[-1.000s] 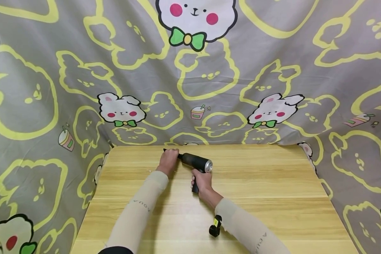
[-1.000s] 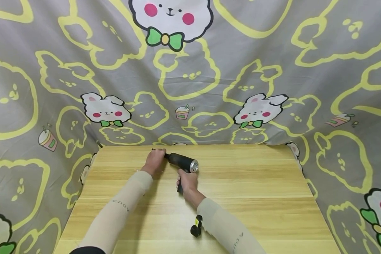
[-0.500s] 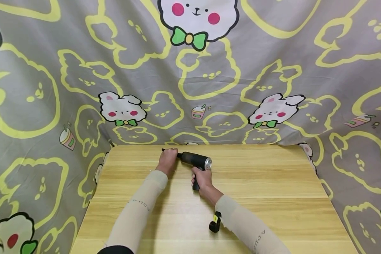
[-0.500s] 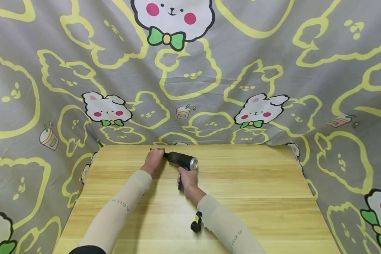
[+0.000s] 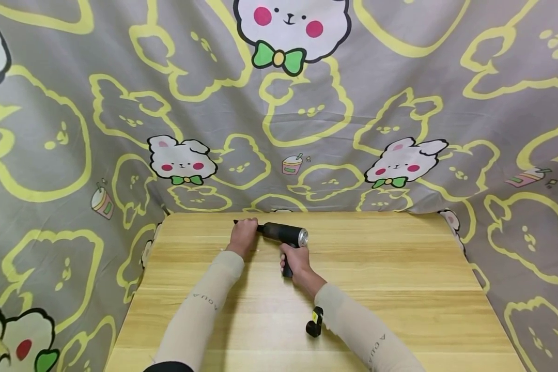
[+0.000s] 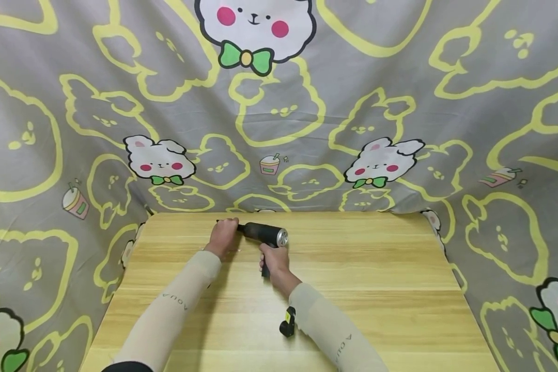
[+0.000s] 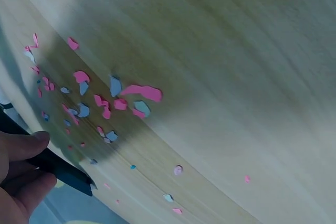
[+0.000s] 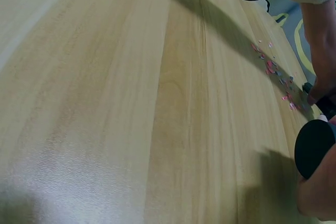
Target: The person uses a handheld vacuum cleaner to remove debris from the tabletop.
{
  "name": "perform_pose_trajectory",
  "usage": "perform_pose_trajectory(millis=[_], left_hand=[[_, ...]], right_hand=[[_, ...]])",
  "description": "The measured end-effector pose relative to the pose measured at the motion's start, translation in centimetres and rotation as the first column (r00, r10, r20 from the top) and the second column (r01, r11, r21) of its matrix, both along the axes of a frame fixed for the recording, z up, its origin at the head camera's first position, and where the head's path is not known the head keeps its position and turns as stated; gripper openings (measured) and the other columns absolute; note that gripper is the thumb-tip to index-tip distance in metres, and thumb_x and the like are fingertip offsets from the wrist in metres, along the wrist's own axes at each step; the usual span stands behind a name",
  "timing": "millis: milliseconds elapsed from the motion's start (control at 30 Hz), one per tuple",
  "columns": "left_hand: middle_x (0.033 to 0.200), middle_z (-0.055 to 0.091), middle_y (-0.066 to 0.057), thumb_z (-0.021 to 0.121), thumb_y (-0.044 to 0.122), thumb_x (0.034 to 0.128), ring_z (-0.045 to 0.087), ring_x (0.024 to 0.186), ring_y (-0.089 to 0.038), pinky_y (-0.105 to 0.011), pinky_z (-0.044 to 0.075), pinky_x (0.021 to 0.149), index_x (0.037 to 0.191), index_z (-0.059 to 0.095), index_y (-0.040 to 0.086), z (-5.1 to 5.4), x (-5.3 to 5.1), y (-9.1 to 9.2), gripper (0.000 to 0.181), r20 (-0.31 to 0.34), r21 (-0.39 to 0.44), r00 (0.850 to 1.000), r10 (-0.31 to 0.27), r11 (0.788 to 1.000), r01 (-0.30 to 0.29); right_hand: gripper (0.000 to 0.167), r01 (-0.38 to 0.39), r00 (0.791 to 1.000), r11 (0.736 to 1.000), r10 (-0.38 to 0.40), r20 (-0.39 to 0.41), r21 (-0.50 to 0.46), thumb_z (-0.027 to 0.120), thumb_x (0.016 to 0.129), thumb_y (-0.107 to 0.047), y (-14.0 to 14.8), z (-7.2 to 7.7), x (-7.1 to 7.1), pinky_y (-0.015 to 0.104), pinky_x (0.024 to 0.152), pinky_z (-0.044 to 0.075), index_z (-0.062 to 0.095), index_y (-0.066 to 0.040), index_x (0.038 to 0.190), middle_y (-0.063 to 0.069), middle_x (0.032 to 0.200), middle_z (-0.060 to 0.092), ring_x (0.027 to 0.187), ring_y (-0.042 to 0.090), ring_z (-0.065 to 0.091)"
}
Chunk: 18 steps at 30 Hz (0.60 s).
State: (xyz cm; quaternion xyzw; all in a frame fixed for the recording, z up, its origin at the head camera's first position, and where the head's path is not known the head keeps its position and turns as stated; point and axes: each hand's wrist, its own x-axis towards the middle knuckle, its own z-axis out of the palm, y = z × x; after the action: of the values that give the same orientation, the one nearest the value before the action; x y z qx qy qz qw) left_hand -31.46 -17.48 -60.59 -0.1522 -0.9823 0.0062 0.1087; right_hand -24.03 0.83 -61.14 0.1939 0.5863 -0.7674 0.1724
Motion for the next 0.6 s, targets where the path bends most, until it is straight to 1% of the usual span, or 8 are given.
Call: perform_pose_trajectory(millis=[133,233,400,600], left_hand=[[0.082,0.076,-0.019,0.067,-0.009,0.0938,0.075,0.069,-0.031,-0.037,0.065,0.057,0.096,0.073,-0.001,0.0,0.2,-0.3,0.01,0.007,0.004,1.0,0.013,1.0,-0.013],[0.082,0.076,-0.019,0.068,-0.01,0.0933,0.075,0.07,-0.032,-0.037,0.065,0.058,0.096,0.073,-0.002,0.0,0.4,-0.5,0.01,0.005,0.009,1.0,0.017,1.0,-0.017],[0.082,0.075,-0.019,0.069,-0.011,0.0916,0.075,0.071,-0.032,-0.037,0.066,0.058,0.095,0.073,-0.002,0.1,0.8,-0.6,0.01,0.016,-0.002,1.0,0.026,1.0,-0.026],[0.08,0.075,-0.019,0.07,-0.011,0.0906,0.075,0.069,-0.032,-0.037,0.065,0.055,0.093,0.074,-0.002,0.4,1.4,-0.5,0.009,-0.015,0.023,0.999,0.03,0.999,-0.03]], right_hand=[[0.024,-0.019,1.0,1.0,0.019,0.011,0.006,0.066,0.089,-0.015,-0.1,-0.1,-0.4,0.023,0.041,0.047,0.052,-0.004,0.105,-0.002,0.059,0.054,0.045,0.007,0.048],[0.027,-0.036,0.999,0.999,0.036,0.007,0.003,0.066,0.089,-0.015,0.0,-0.3,-0.5,0.023,0.041,0.047,0.052,-0.003,0.108,-0.002,0.059,0.055,0.045,0.008,0.047],[0.028,-0.054,0.999,0.998,0.054,0.005,-0.014,0.067,0.089,-0.015,0.2,-0.5,-0.8,0.024,0.04,0.047,0.052,-0.004,0.109,-0.002,0.059,0.055,0.044,0.008,0.047],[0.025,-0.095,0.995,0.995,0.095,0.014,0.007,0.067,0.091,-0.018,0.8,-0.2,-0.8,0.024,0.04,0.047,0.052,-0.004,0.105,-0.002,0.061,0.055,0.044,0.007,0.047]])
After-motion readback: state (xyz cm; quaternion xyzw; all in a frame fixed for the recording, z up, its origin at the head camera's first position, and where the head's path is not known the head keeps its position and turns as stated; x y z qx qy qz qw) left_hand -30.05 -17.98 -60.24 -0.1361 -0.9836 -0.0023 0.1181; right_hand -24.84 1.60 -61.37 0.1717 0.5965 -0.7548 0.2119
